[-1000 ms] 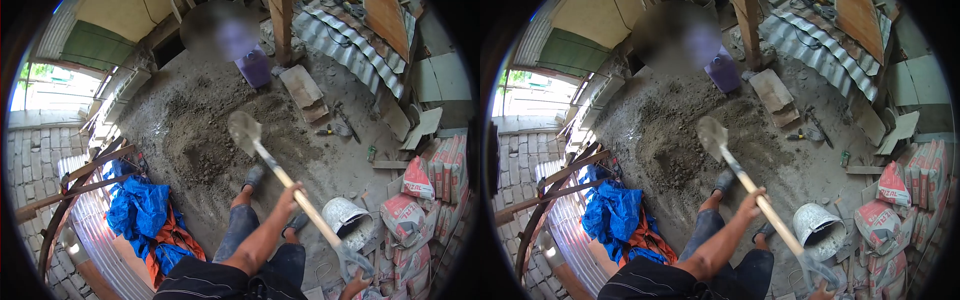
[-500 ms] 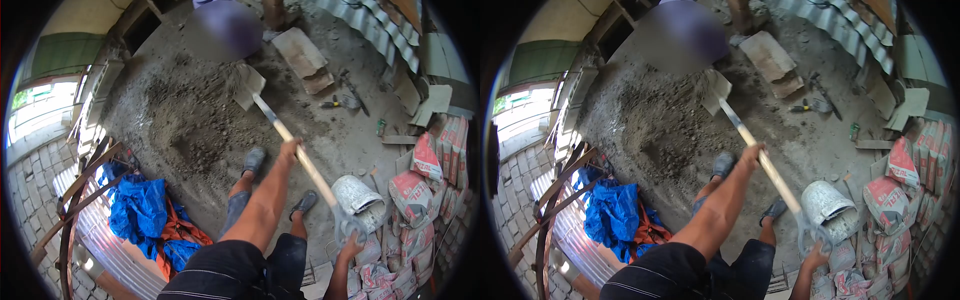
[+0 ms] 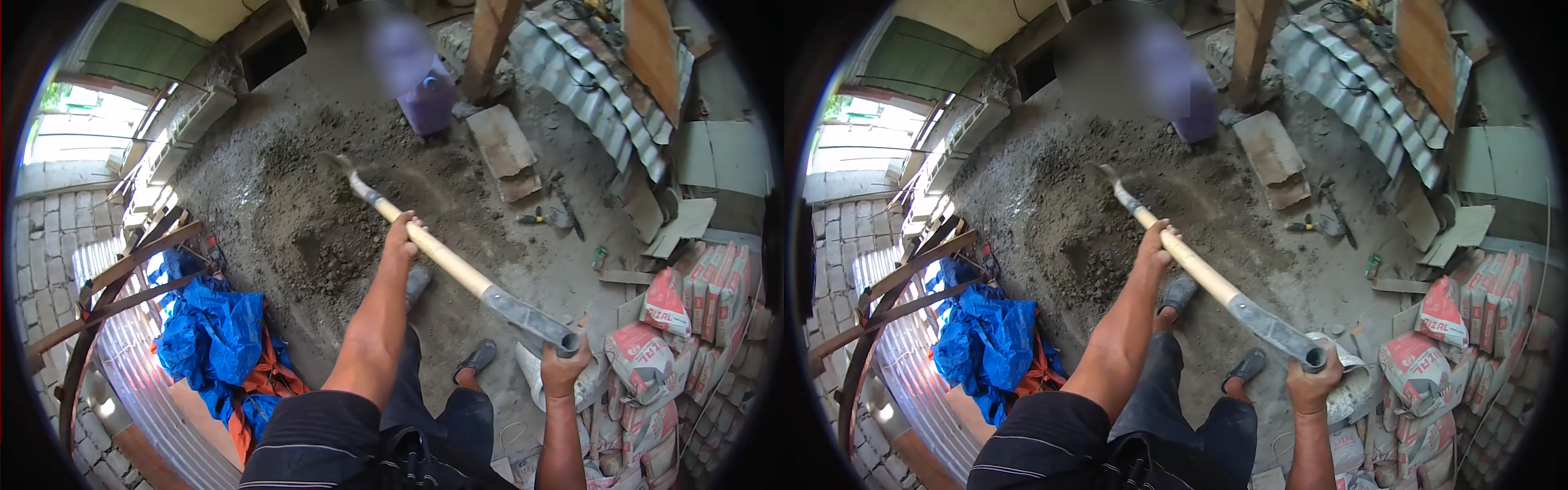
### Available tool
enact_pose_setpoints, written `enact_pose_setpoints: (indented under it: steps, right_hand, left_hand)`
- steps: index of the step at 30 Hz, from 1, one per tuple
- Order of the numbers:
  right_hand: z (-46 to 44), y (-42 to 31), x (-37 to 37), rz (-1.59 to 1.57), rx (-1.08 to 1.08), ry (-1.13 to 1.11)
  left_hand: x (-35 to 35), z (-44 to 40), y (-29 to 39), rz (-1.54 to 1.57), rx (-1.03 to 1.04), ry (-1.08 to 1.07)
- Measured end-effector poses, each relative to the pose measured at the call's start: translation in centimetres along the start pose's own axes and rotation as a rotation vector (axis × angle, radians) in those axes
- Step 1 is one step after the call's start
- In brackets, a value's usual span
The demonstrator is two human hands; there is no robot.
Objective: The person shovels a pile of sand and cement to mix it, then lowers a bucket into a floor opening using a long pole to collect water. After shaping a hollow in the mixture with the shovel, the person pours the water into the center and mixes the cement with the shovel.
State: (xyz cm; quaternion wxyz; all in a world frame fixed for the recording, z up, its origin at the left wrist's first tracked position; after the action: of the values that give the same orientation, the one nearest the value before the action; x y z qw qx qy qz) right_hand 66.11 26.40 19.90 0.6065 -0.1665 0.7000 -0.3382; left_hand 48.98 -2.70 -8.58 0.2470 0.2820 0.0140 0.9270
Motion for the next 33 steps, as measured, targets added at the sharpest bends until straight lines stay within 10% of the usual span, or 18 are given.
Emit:
enact_pose_setpoints:
  steps: [6,15,21,25,26,27,33]
  right_hand:
    - [4.9,6.1,-6.1,0.003,-0.22,0.059]
    - [26.1,18.2,-17.0,-0.159,1.028,0.391]
    - [34.3,15.3,-22.6,0.152,0.977,0.607]
    - [33.8,17.1,-20.6,-0.034,1.243,0.592]
    - [35.4,21.2,-18.9,-0.037,1.018,0.584]
    - [30.0,17.9,-15.2,0.054,1.307,0.7]
    - [13.7,13.9,2.5,-0.219,0.879,0.286]
  left_hand:
    - [-2.0,9.8,-4.5,0.127,0.108,-0.011]
    - [-2.7,12.8,-28.2,-0.413,-0.158,0.171]
    - [-4.2,15.7,-43.1,-0.579,-0.471,0.228]
    - [-8.9,11.6,-42.5,-0.676,-0.513,0.213]
    - [-11.3,8.8,-41.7,-0.664,-0.442,0.215]
    - [-12.4,6.5,-39.3,-0.651,-0.363,0.218]
    - [-8.0,-2.5,-11.9,-0.383,-0.187,0.222]
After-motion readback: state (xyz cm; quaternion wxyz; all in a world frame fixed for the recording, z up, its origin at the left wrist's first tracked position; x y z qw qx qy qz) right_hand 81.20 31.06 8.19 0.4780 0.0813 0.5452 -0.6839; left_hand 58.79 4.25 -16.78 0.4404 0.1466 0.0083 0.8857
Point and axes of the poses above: each hand's wrist, its own z-axis away from the middle knuckle, its own x-axis out of the palm, y = z × x, the point moved 1 cm from there along -z, towards the middle knuckle, and after that the axes turned 3 degrees about -y, right-handed, at the moved point
